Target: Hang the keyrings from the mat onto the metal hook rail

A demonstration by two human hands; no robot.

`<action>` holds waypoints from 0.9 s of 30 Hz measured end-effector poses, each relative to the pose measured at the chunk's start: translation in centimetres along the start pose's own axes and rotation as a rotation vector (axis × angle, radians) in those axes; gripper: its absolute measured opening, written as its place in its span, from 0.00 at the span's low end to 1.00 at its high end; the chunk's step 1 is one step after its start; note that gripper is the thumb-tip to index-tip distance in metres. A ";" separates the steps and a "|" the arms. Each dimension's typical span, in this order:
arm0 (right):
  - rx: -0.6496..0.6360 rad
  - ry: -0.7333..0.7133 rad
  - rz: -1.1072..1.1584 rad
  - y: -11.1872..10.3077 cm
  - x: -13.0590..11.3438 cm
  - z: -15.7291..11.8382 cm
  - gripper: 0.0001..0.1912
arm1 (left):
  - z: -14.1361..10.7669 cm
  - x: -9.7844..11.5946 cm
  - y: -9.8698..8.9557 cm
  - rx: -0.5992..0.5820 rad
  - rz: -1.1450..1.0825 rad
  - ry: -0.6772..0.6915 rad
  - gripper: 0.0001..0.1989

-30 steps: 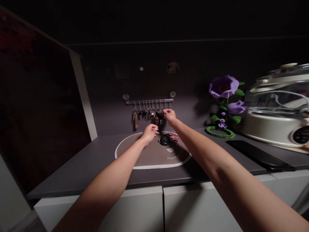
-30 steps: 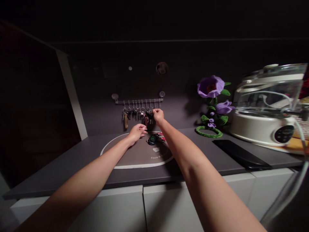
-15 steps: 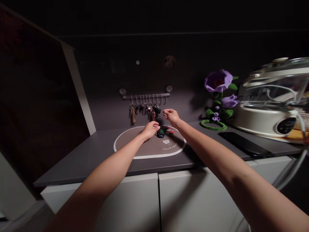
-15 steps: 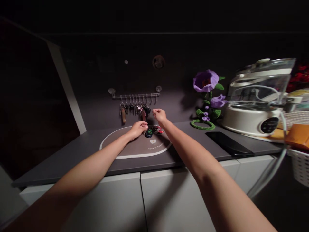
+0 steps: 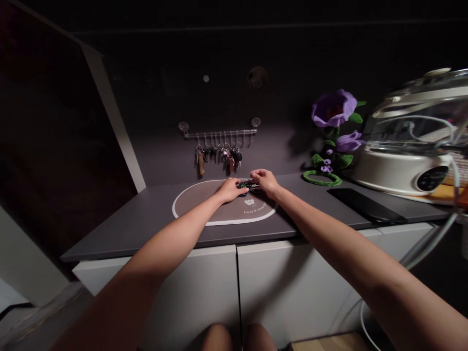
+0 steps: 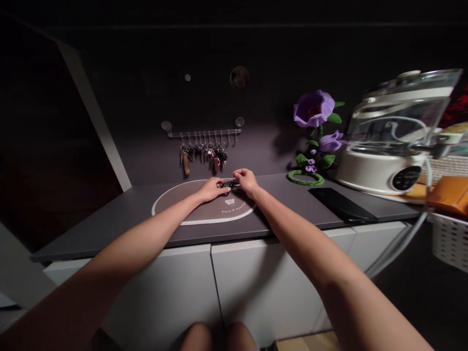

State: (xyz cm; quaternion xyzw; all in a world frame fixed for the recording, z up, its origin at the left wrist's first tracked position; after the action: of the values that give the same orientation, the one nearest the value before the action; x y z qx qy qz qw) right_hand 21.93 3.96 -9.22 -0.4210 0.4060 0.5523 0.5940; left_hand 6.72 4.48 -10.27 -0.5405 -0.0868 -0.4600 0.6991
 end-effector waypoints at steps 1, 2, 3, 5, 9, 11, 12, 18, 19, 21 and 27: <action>-0.004 0.004 0.002 -0.1 0.2 0.0 0.04 | 0.0 0.1 0.0 -0.023 0.019 0.009 0.20; -0.007 0.007 0.005 -0.1 0.4 0.0 0.03 | 0.0 0.1 0.0 -0.048 0.038 0.015 0.20; -0.004 0.008 0.004 -0.2 0.6 0.0 0.02 | -0.1 0.2 0.0 -0.070 0.053 0.016 0.20; 0.016 0.013 -0.022 -0.4 0.9 0.2 0.01 | -0.2 0.3 0.0 -0.102 0.061 -0.010 0.20; 0.012 -0.014 -0.125 -0.4 1.1 0.4 0.03 | -0.3 0.2 0.1 -0.149 -0.005 -0.115 0.15; -0.005 -0.043 -0.181 -0.3 1.2 0.4 0.04 | -0.2 0.1 0.0 -0.155 -0.026 -0.161 0.12; -0.012 -0.055 -0.206 -0.2 1.2 0.4 0.05 | -0.2 0.0 0.0 -0.151 -0.031 -0.176 0.11; -0.025 -0.100 -0.280 0.0 1.3 0.6 0.06 | -0.2 -0.4 -0.3 -0.070 -0.182 -0.193 0.17; -0.028 -0.107 -0.283 0.1 1.3 0.6 0.05 | -0.3 -0.4 -0.4 -0.063 -0.223 -0.197 0.18; -0.034 -0.121 -0.287 0.1 1.3 0.7 0.05 | -0.4 -0.4 -0.4 -0.050 -0.289 -0.212 0.19; -0.034 -0.137 -0.282 0.3 1.3 0.7 0.04 | -0.3 -0.8 -0.9 0.046 -0.415 -0.253 0.17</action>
State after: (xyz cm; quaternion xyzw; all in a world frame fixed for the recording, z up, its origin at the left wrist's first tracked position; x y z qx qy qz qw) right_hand 21.74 5.04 -10.28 -0.4453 0.2921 0.4975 0.6847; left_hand 5.52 4.71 -10.31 -0.5483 -0.2933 -0.5205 0.5852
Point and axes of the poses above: each hand's wrist, its own z-axis towards the middle knuckle, its own y-axis out of the palm, x = y × z, the point moved 3 cm from there along z, towards the middle knuckle, and after that the axes turned 5 degrees about -x, right-handed, at the moved point
